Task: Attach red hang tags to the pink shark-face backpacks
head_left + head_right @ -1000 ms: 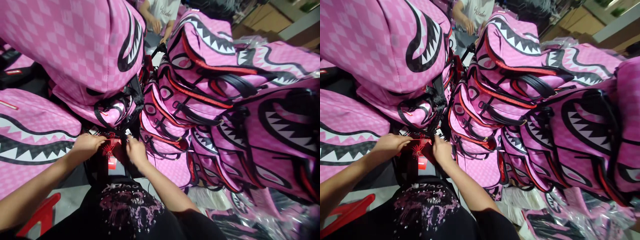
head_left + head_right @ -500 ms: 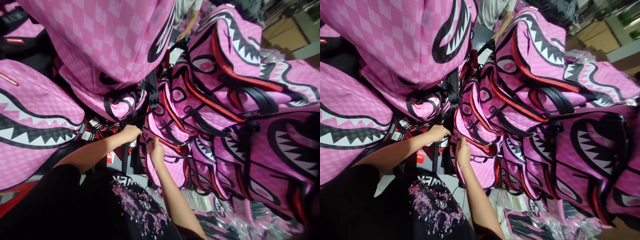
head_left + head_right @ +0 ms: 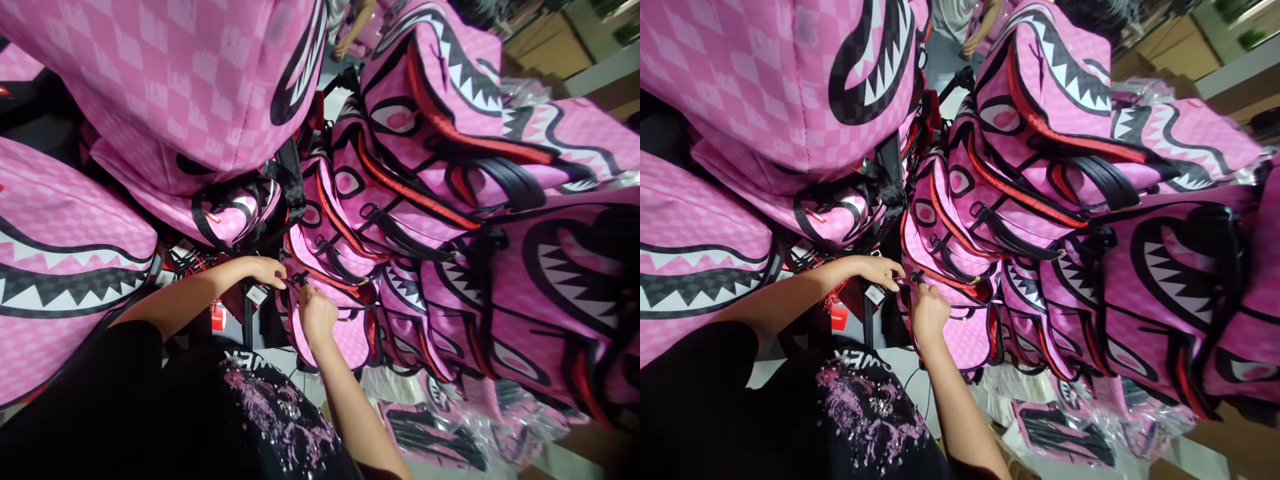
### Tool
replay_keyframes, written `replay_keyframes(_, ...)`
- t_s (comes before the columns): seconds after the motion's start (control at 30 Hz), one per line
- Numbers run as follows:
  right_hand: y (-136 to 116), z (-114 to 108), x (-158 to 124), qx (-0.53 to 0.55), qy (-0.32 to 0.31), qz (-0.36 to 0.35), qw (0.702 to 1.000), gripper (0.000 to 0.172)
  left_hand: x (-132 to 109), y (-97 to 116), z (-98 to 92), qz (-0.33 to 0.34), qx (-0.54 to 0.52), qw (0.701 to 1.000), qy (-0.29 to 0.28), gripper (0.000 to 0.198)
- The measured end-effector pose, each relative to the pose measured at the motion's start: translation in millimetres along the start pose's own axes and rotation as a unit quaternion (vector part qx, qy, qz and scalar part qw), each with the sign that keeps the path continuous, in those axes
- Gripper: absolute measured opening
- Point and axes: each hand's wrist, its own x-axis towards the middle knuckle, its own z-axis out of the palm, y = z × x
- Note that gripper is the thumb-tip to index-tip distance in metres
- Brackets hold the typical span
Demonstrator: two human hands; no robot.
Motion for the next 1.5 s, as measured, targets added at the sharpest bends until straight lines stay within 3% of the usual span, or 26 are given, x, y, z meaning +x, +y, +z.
replay_keyframes(0.07,0.2,-3.9,-4.0,-0.011,0.026,-0.013,1.0,0.032,-11.9,-6.9,1.7,0.039,-0.055,0.998,-0.01,0.061)
replay_keyframes(0.13,0.3,-7.6,-3.7,0.036,0.022,-0.008,0.999,0.031,-22.3,-13.7,8.3,0.078,-0.101,0.991,0.034,0.074)
replay_keyframes(0.27,7.5,-9.3,9.6,0.21,-0.073,0.019,0.975,0.02,-30.5,-23.6,30.9,0.086,-0.1,0.959,0.25,0.035)
replay_keyframes(0.37,17.5,-5.4,23.5,0.31,-0.143,0.022,0.94,0.017,-24.8,-26.3,47.5,0.102,-0.071,0.942,0.312,0.018)
replay_keyframes(0.53,25.4,-0.1,35.5,0.464,-0.26,0.03,0.846,0.018,-11.4,-20.7,64.7,0.126,-0.011,0.934,0.334,0.023)
replay_keyframes(0.67,28.5,5.1,41.6,0.533,-0.319,0.048,0.782,0.018,-10.5,-10.8,69.1,0.168,0.178,0.9,0.362,0.028)
replay_keyframes(0.77,33.3,10.1,48.5,0.573,-0.359,0.074,0.733,0.02,-10.6,-5.3,70.9,0.201,0.277,0.88,0.33,0.031)
replay_keyframes(0.87,36.8,14.4,50.9,0.62,-0.368,0.096,0.686,0.026,-6.1,-5.2,75.9,0.194,0.208,0.91,0.303,0.03)
replay_keyframes(1.0,35.7,18.8,43.9,0.683,-0.344,0.11,0.635,0.034,3.5,-10.5,87.6,0.133,0.006,0.927,0.349,0.024)
replay_keyframes(1.23,32.5,24.9,33.6,0.733,-0.31,0.122,0.593,0.044,3.8,-10.1,102.8,0.067,-0.044,0.933,0.35,0.025)
replay_keyframes(1.5,18.0,48.8,31.6,0.739,-0.242,0.158,0.608,0.046,0.2,7.9,103.6,-0.034,-0.036,0.948,0.315,0.024)
